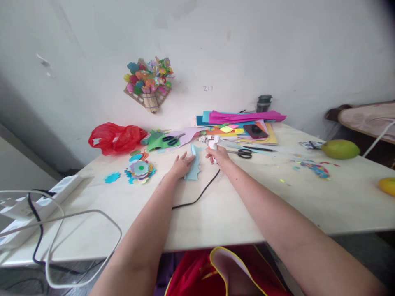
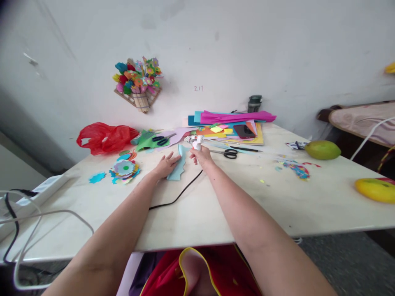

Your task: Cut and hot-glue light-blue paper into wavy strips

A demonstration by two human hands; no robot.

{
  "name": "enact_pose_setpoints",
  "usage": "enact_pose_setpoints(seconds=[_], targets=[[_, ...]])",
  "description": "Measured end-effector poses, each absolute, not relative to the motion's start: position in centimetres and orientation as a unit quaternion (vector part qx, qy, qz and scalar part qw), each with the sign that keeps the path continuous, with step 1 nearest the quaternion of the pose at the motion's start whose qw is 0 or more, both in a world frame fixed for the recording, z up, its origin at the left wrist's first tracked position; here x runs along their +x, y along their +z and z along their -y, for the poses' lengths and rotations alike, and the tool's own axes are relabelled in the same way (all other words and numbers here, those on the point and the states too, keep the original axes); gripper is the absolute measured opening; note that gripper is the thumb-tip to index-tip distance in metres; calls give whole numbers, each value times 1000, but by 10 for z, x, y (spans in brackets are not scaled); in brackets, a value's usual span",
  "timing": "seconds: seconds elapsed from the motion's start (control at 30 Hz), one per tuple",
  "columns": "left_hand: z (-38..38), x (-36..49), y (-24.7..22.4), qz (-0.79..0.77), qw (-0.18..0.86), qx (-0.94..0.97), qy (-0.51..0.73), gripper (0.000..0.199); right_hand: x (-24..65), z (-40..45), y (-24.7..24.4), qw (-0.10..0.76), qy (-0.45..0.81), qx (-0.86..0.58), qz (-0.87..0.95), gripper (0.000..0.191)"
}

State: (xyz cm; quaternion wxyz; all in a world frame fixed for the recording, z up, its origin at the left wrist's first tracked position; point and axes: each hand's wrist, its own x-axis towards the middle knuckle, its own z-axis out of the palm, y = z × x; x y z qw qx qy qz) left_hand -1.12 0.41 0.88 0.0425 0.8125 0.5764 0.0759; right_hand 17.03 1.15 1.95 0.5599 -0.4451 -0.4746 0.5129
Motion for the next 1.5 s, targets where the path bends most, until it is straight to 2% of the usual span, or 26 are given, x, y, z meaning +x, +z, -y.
enact_pose_setpoints(seconds=[0.17,0.33,0.57,0.7,0.97,1.17,1.37,1.5], targets=[[3,-3,14,-664,-27,740,104,45,172,-11,20,555,505,-455,480,7],[14,9,19,-715,-70,682,136,28,171,-12,18,546,485,-467,499,7],[17,11,21,-694,-159,693,111,30,172,-15,15,552,476,-469,499,9],[18,5,31,-707,-170,669,157,29,174,-15,19,568,476,-462,488,8],[13,-9,40,-705,-42,614,353,14,177,-13,31,632,459,-400,480,13],[11,-25,51,-659,-52,563,496,12,176,-7,37,653,430,-384,491,16],[-5,-35,49,-511,150,440,723,24,177,-7,38,673,420,-378,478,16],[-11,-51,52,-445,203,337,804,25,177,-9,38,680,428,-376,463,16]])
